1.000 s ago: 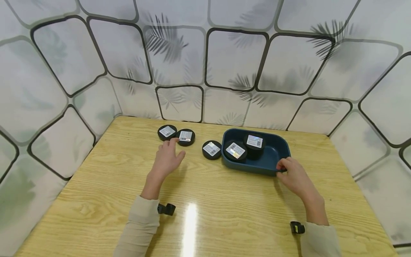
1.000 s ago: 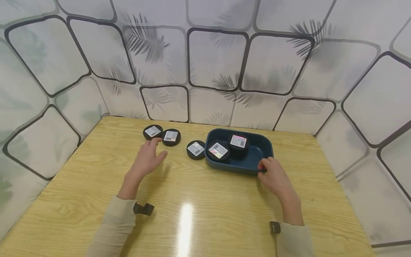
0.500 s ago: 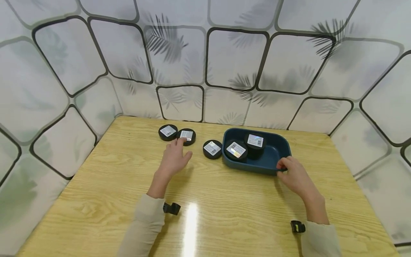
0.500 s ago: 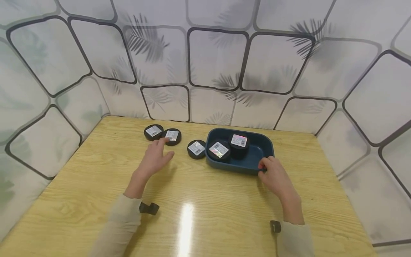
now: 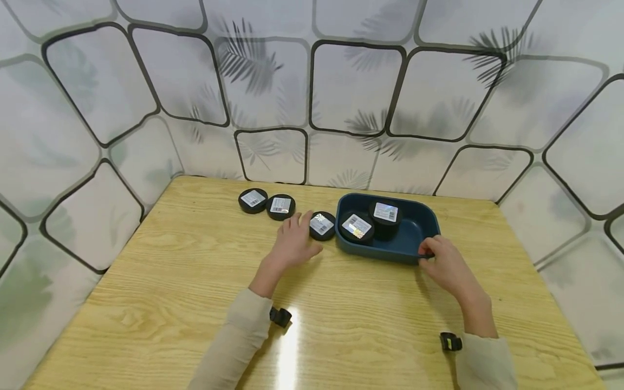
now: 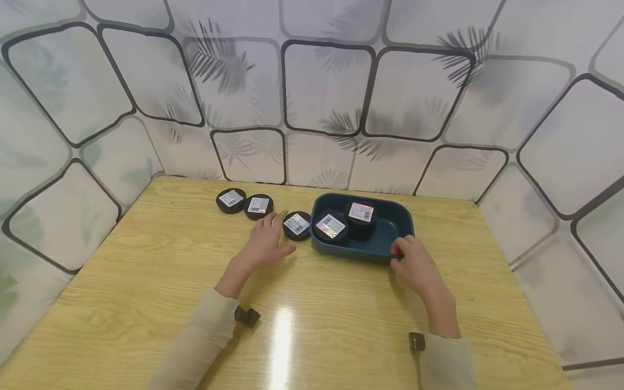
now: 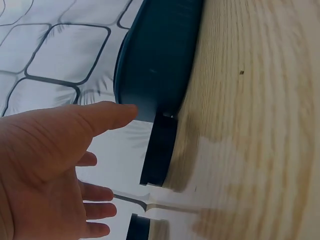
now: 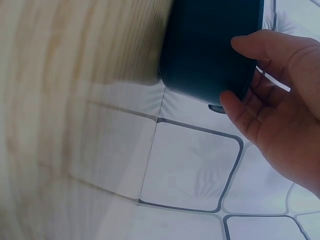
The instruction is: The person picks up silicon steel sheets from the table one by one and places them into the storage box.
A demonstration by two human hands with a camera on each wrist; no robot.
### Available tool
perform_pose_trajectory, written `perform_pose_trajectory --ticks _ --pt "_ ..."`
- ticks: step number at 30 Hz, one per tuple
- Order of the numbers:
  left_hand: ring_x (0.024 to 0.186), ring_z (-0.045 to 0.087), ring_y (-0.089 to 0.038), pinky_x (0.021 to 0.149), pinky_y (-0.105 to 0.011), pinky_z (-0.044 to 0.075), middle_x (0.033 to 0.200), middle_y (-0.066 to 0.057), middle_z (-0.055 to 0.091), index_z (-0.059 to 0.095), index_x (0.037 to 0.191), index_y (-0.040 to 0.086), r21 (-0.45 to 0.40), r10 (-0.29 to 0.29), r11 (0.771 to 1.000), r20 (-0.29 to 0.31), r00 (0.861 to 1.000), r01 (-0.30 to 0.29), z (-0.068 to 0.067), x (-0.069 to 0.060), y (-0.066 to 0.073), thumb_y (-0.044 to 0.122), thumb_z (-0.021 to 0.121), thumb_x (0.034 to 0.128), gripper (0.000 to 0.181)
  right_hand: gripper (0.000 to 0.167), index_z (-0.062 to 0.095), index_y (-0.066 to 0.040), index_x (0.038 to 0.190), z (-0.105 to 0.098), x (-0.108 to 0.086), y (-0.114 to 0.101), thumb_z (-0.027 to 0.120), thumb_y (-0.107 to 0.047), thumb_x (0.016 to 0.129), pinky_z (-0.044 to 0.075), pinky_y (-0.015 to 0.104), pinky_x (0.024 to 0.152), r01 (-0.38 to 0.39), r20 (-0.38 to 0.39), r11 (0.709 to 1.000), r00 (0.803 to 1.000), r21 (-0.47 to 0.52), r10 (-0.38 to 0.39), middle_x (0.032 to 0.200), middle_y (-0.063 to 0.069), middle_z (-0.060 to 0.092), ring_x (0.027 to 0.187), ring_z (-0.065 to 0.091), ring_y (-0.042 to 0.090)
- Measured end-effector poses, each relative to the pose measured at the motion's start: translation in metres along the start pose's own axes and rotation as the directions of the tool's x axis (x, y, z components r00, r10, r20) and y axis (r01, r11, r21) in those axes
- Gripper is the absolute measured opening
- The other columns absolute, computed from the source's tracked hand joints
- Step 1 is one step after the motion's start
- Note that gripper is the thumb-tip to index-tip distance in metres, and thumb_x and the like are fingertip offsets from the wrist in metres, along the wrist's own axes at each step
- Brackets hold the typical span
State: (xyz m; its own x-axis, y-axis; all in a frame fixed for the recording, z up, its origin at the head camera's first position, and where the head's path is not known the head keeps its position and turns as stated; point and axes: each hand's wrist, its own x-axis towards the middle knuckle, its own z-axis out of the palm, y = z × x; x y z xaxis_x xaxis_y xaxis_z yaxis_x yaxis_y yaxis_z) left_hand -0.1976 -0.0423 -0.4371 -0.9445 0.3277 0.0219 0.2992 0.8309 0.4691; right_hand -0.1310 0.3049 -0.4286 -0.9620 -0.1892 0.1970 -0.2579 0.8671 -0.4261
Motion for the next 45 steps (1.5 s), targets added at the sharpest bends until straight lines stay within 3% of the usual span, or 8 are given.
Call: perform_pose_trajectory --ticks 10,17,24,32,37,45 --pt "0.140 0.029 -0.048 0.115 -0.059 0.021 0.153 -0.030 0.028 0.014 0.159 0.011 0.079 -0.034 0.997 0.108 0.994 0.026 0.022 0.017 0.004 0.045 0.078 0.0823 0.105 0.015 0.063 -0.002 0.084 0.002 0.000 0.001 0.071 0.009 0.078 0.046 0.045 0.073 0.018 -0.008 1.000 1.000 0.017 -0.018 0.086 0.012 0.057 0.081 0.053 0.027" --pt "0.137 0.034 -0.045 0.114 -0.056 0.025 0.149 -0.028 0.034 0.014 0.158 0.010 0.052 -0.090 0.995 0.069 0.994 0.087 0.026 0.026 0.006 0.038 0.074 0.0868 0.098 0.014 0.062 -0.002 0.084 -0.003 -0.001 0.000 0.070 0.008 0.078 0.047 0.045 0.073 0.008 -0.016 1.000 1.000 0.015 -0.008 0.086 0.012 0.057 0.083 0.053 0.027" --pt "0.133 0.038 -0.045 0.108 -0.056 0.034 0.147 -0.028 0.037 0.017 0.157 0.012 0.032 -0.102 0.994 0.069 0.992 0.100 0.023 0.027 0.006 0.032 0.073 0.0886 0.091 0.014 0.062 -0.002 0.084 -0.002 0.000 0.002 0.070 0.008 0.078 0.047 0.044 0.073 0.013 -0.023 1.000 1.000 0.011 -0.012 0.086 0.011 0.056 0.082 0.054 0.027" --pt "0.133 0.040 -0.046 0.103 -0.057 0.040 0.152 -0.027 0.032 0.016 0.158 0.011 0.020 -0.056 0.998 0.052 0.997 0.055 0.026 0.030 0.007 0.032 0.073 0.0894 0.091 0.014 0.062 -0.003 0.084 0.000 -0.001 0.005 0.067 0.009 0.079 0.047 0.044 0.073 0.017 -0.013 1.000 1.000 0.023 -0.017 0.087 0.011 0.057 0.082 0.054 0.026" --pt "0.135 0.038 -0.046 0.104 -0.058 0.039 0.154 -0.025 0.031 0.014 0.159 0.013 -0.003 -0.060 0.998 0.054 0.997 0.061 0.027 0.032 0.006 0.033 0.068 0.0941 0.086 0.014 0.063 -0.003 0.085 0.002 -0.002 0.004 0.068 0.009 0.079 0.048 0.044 0.073 0.003 -0.003 1.000 1.000 0.027 -0.003 0.088 0.011 0.057 0.084 0.054 0.026" --pt "0.132 0.041 -0.044 0.101 -0.058 0.042 0.151 -0.022 0.036 0.019 0.158 0.011 0.028 -0.046 0.999 0.040 0.998 0.045 0.028 0.037 0.003 0.034 0.067 0.0954 0.082 0.015 0.062 -0.003 0.085 0.001 -0.002 0.003 0.069 0.008 0.079 0.047 0.043 0.073 -0.007 -0.010 1.000 1.000 0.021 0.007 0.088 0.010 0.056 0.083 0.053 0.025"
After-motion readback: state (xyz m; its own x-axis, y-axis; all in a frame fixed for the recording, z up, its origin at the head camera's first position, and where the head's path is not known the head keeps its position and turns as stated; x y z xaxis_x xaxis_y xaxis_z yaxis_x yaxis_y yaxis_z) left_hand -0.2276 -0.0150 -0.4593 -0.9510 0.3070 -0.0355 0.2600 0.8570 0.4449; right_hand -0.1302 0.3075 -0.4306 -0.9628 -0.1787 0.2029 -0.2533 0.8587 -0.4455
